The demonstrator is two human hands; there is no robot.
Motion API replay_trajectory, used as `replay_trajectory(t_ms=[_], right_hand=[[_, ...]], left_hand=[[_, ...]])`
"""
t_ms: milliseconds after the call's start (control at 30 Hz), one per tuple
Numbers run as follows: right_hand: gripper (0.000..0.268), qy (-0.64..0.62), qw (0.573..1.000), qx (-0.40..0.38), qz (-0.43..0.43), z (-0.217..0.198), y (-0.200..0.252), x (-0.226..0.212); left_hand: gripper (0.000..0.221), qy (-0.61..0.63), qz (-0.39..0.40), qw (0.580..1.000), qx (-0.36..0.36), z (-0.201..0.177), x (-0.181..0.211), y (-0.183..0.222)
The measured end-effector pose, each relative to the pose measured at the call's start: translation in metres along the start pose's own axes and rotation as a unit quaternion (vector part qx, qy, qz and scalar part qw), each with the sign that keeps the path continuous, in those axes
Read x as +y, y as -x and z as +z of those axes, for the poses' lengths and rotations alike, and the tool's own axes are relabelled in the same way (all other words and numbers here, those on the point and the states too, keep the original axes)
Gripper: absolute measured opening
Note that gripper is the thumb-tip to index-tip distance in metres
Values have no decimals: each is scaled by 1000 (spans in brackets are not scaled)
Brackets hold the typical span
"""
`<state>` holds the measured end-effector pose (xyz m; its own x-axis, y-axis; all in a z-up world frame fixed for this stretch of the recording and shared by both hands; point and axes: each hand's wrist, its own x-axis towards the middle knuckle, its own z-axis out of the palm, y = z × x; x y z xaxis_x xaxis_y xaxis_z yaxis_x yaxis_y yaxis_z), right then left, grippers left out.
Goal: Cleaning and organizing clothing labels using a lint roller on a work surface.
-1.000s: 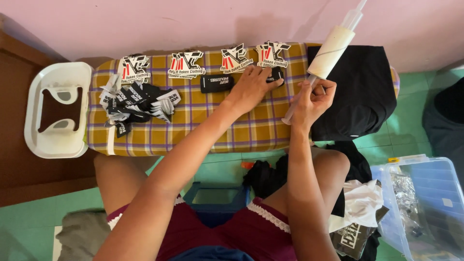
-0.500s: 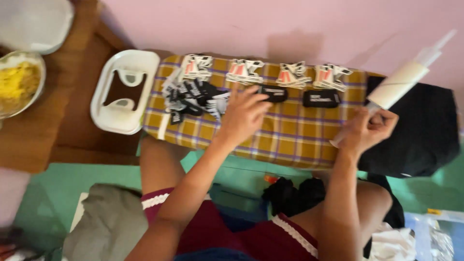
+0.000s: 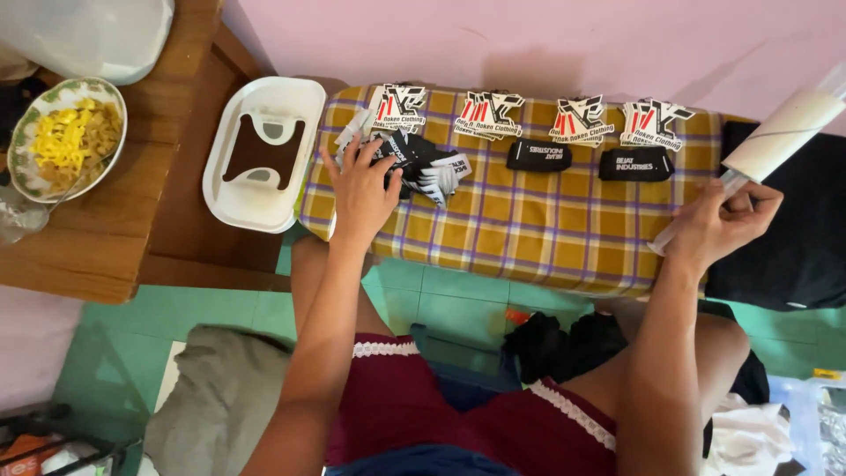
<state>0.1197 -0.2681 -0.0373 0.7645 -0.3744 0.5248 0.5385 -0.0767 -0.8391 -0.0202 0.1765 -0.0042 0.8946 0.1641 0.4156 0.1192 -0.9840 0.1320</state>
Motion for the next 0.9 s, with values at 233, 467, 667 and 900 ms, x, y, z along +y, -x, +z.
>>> replay_trajectory(t_ms=[233, 467, 667, 900], right_hand=[[27, -8, 1000, 18, 18, 2, 0, -3], [26, 19, 1000, 8, -9, 2, 0, -7], [27, 14, 1000, 16, 22, 3, 0, -9], [26, 27, 999, 9, 22, 3, -1, -16]], left_hand=[[8, 40, 17, 997, 59, 5, -4, -4], [35, 21, 34, 998, -41, 3, -5, -20], [15, 19, 57, 998, -23, 0, -1, -25], [11, 105, 28, 994, 33, -11, 5, -31]])
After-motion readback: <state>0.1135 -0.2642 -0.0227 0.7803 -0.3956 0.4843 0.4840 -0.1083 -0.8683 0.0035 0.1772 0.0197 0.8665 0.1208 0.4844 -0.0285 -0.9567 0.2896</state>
